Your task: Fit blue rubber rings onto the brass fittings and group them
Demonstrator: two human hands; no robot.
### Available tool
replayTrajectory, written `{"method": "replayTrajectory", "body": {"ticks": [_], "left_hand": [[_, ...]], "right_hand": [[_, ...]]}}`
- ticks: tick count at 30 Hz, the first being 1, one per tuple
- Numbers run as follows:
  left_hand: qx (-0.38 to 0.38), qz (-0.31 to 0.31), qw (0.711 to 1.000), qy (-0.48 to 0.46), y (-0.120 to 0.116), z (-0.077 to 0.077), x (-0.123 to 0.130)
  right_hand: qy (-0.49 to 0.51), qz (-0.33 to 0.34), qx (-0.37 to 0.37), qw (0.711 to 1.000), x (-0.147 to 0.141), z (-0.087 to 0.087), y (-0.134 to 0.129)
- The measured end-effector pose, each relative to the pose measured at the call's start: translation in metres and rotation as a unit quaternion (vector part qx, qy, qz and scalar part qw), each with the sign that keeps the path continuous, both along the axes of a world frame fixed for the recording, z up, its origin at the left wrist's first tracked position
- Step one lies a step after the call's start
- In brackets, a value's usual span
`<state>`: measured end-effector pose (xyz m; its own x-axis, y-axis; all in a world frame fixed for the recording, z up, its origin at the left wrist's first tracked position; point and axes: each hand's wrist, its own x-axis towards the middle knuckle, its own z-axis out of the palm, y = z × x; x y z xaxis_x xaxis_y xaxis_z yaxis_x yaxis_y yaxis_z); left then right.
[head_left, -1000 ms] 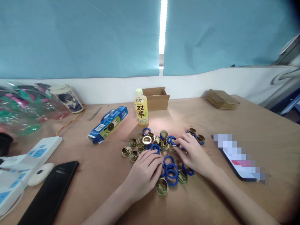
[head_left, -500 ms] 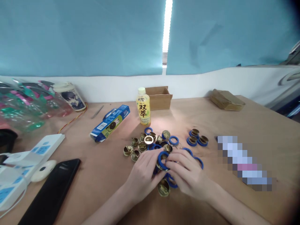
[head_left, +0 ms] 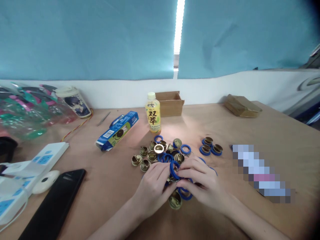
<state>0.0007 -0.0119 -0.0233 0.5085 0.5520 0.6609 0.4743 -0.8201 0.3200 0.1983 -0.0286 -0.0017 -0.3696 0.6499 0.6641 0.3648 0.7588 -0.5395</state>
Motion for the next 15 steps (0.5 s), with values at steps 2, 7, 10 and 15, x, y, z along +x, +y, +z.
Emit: {"method": "replayTrajectory", "body": {"ticks": [2,7,10,15], "left_hand": [[-0.003,-0.001,1.0,0.001,-0.0003,0.0007,-0.0001],[-0.002,-0.003,1.0,0.005,0.0,0.0018,-0.0002],[-0.014,-0.001,1.0,0.005,0.0004,0.0015,-0.0004],[-0.078,0.003,0.997,-0.018,-0.0029,0.002,-0.0006]], "right_hand": [[0.019,-0.002,-0.016,1.0,-0.0011,0.0007,-0.0001],[0.044,-0.013,-0.045,0.998,-0.003,0.0022,-0.0012],[0.065,-0.008,-0.088,0.994,-0.0028,0.004,-0.001],[0.127,-0.042,-0.182,0.974,0.0005,0.0076,0.001]]}}
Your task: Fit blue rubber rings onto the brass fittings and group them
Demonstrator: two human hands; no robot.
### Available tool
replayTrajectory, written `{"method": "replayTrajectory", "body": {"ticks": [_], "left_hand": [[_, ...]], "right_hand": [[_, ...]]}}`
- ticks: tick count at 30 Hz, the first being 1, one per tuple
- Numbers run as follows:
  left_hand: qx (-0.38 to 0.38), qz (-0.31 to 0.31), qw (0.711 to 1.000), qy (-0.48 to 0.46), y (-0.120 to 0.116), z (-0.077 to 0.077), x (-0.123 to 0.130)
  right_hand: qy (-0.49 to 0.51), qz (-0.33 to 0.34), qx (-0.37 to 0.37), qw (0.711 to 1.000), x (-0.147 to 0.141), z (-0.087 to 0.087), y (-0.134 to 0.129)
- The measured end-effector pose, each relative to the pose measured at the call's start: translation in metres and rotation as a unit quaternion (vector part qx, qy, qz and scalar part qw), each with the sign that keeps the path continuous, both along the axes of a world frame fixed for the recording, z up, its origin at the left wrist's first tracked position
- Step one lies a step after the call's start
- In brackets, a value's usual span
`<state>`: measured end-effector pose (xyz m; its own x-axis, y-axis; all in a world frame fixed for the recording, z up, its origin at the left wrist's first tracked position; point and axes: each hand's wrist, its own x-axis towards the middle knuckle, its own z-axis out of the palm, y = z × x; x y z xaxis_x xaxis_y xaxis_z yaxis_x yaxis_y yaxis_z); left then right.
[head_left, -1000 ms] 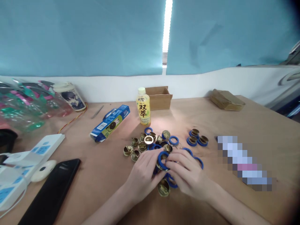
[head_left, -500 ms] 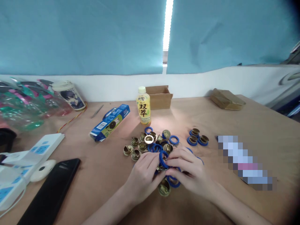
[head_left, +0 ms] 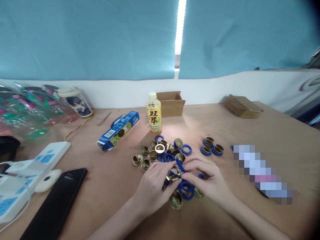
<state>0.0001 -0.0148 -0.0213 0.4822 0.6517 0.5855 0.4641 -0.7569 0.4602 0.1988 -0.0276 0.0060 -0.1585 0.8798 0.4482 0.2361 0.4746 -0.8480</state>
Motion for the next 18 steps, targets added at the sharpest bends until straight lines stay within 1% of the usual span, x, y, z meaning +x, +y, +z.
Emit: {"method": "replayTrajectory", "body": {"ticks": [4,7,10,12,14,16,18], "left_hand": [[-0.114,0.034,0.992,-0.037,-0.0044,0.004,0.0006],[-0.202,0.042,0.976,-0.072,-0.0039,0.0057,0.0016],[-0.298,0.027,0.944,-0.138,-0.001,0.0049,0.0035],[-0.361,0.009,0.912,-0.193,0.0005,0.0046,0.0051],[-0.407,0.0,0.884,-0.231,0.0011,0.0053,0.0065],[-0.433,-0.005,0.865,-0.254,0.001,0.0068,0.0075],[-0.445,-0.01,0.855,-0.266,0.0008,0.0083,0.0079]], "right_hand": [[0.094,0.001,-0.092,0.991,0.004,0.0022,0.0013],[0.176,0.019,-0.195,0.965,0.0054,0.001,0.0025],[0.233,0.043,-0.264,0.935,0.0051,-0.0022,0.0042],[0.252,0.057,-0.288,0.922,0.0045,-0.0045,0.0049],[0.255,0.066,-0.303,0.916,0.0038,-0.0064,0.0048],[0.241,0.08,-0.309,0.916,0.0029,-0.0076,0.0041],[0.217,0.089,-0.308,0.922,0.0012,-0.0075,0.0033]]}}
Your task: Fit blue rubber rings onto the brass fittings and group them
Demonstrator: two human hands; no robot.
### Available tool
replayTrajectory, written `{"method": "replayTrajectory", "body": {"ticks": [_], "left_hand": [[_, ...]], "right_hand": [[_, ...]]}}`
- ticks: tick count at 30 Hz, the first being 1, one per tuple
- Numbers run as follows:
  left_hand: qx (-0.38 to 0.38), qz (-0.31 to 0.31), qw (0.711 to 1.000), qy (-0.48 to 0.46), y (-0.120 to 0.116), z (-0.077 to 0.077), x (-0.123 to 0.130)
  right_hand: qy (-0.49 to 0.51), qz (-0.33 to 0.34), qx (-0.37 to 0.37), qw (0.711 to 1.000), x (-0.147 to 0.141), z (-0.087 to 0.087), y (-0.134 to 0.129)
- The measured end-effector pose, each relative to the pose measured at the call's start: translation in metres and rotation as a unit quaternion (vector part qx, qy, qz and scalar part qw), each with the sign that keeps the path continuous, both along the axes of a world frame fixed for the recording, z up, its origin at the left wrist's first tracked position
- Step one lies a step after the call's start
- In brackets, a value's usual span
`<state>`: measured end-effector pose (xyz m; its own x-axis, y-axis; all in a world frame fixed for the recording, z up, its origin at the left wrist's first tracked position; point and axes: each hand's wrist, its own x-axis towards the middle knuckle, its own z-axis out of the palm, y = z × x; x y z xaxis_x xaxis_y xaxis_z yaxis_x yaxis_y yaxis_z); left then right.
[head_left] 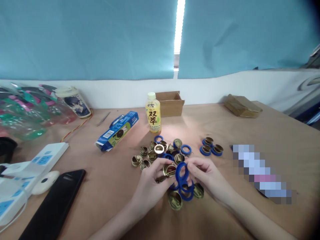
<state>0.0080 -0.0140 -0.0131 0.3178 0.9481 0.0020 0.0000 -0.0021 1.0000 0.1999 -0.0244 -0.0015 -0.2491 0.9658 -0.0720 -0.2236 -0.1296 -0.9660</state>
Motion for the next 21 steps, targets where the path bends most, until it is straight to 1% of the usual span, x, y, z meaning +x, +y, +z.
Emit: {"method": "replayTrajectory", "body": {"ticks": [4,8,11,15,17,21], "left_hand": [[-0.009,0.003,1.0,0.017,0.0,0.001,-0.001],[0.0,-0.012,1.0,0.022,-0.001,-0.002,-0.002],[0.004,-0.042,0.999,-0.007,-0.003,-0.001,-0.002],[0.009,-0.099,0.994,-0.055,-0.005,0.004,-0.002],[-0.006,-0.107,0.991,-0.077,-0.005,0.006,-0.002],[-0.033,-0.094,0.99,-0.097,-0.005,0.008,0.0]], "right_hand": [[-0.053,0.001,0.008,0.999,-0.006,0.003,-0.001],[-0.086,-0.037,0.005,0.996,-0.012,0.005,0.0],[-0.102,-0.071,0.01,0.992,-0.014,0.006,-0.001],[-0.124,-0.113,0.045,0.985,-0.014,0.007,-0.002],[-0.138,-0.128,0.064,0.98,-0.014,0.008,-0.003],[-0.149,-0.157,0.074,0.973,-0.014,0.008,-0.003]]}}
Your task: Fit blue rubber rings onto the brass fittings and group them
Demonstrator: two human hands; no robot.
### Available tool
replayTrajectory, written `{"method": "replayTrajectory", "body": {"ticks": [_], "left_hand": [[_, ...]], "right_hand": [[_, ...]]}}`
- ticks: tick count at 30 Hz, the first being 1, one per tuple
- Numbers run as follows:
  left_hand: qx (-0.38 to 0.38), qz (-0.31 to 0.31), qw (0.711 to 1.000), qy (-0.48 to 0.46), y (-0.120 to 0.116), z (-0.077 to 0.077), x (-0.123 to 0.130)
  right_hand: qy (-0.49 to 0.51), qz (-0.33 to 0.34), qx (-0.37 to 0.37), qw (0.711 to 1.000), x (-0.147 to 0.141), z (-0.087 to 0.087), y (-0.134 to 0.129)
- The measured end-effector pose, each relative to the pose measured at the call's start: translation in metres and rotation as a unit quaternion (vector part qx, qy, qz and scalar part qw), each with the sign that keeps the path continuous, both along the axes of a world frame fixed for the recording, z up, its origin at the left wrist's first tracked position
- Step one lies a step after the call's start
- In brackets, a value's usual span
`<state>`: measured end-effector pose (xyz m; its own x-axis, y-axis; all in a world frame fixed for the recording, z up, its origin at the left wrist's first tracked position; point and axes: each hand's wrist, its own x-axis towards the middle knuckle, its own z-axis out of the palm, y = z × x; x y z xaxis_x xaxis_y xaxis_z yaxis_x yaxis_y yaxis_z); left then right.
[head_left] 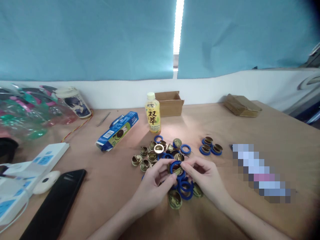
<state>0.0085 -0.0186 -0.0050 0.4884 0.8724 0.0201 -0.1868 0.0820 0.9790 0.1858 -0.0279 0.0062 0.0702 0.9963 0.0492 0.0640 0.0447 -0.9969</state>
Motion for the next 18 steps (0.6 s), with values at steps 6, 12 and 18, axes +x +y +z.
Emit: {"method": "replayTrajectory", "body": {"ticks": [6,12,18], "left_hand": [[-0.005,-0.021,1.0,-0.003,-0.0018,0.0035,-0.0005],[-0.063,-0.011,0.998,-0.015,-0.0026,0.0039,-0.0009],[-0.057,-0.01,0.998,-0.035,-0.0018,0.0039,0.0021]], "right_hand": [[-0.018,0.0,0.022,1.0,0.0011,-0.0057,0.0025],[-0.057,0.02,0.06,0.996,-0.0007,-0.0092,0.0012],[-0.062,0.034,0.048,0.996,-0.0009,-0.0098,0.0001]]}}
